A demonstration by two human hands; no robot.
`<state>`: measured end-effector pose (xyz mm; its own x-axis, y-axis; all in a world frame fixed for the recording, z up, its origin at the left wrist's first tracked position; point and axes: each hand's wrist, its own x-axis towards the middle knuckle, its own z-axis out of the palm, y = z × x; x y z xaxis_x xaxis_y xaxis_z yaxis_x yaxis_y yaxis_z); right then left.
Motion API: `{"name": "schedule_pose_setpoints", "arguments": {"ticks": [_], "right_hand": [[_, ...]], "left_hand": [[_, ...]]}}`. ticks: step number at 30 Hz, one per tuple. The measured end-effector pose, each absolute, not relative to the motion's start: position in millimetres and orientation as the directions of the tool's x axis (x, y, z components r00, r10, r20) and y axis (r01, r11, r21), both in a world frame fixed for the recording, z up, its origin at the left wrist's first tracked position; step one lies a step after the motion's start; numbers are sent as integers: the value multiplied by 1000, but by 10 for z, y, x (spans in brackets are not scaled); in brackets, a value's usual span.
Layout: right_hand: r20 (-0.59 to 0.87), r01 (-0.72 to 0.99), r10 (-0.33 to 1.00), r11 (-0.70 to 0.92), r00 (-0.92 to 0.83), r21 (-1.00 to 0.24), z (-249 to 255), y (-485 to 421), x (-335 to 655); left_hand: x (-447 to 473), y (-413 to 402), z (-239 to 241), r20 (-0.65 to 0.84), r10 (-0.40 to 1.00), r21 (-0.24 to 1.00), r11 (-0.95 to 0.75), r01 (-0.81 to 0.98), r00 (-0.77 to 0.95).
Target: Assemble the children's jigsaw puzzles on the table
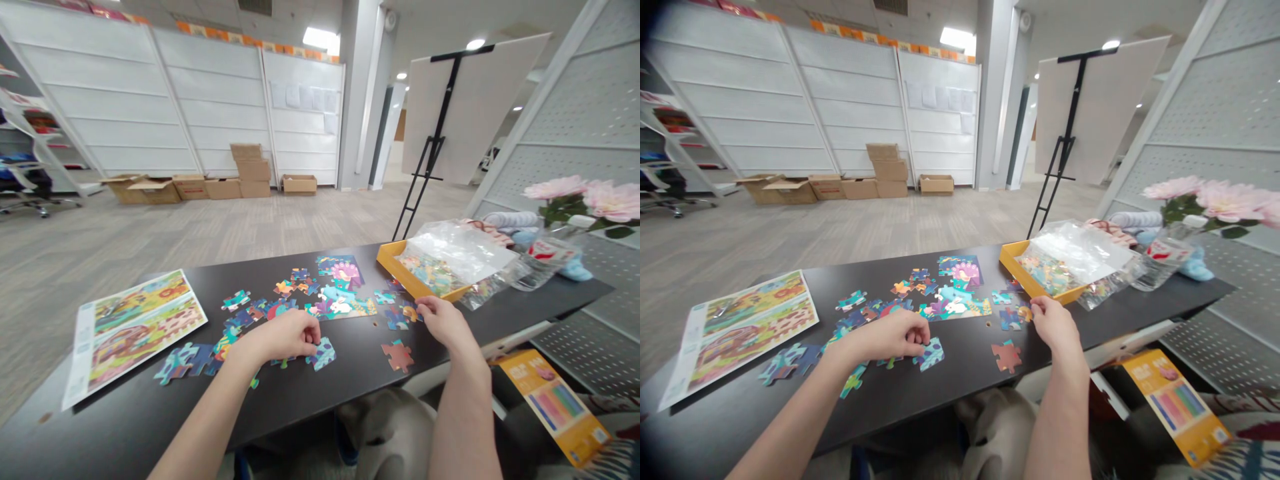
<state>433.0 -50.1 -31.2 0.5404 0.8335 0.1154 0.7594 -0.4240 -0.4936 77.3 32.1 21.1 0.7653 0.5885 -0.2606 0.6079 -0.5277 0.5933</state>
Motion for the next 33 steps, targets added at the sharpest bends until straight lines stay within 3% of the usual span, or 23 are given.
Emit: {"name": "schedule_pose_setpoints", "arguments": {"ticks": [7, 16, 25, 33], "right_hand": [[89, 776, 870, -381, 485, -503, -421, -429, 4342], [78, 796, 909, -313, 409, -518, -396, -434, 4286], [155, 797, 830, -437, 535, -417, -357, -478, 4437], [85, 748, 843, -419, 531, -514, -384, -469, 4456]], "left_hand": [[832, 312, 252, -262, 577, 545, -573, 612, 774], [769, 304, 237, -246, 578, 574, -561, 597, 778], [629, 347, 214, -213, 613, 565, -558, 608, 761], [587, 339, 281, -218, 632, 567, -539, 623, 744]]}}
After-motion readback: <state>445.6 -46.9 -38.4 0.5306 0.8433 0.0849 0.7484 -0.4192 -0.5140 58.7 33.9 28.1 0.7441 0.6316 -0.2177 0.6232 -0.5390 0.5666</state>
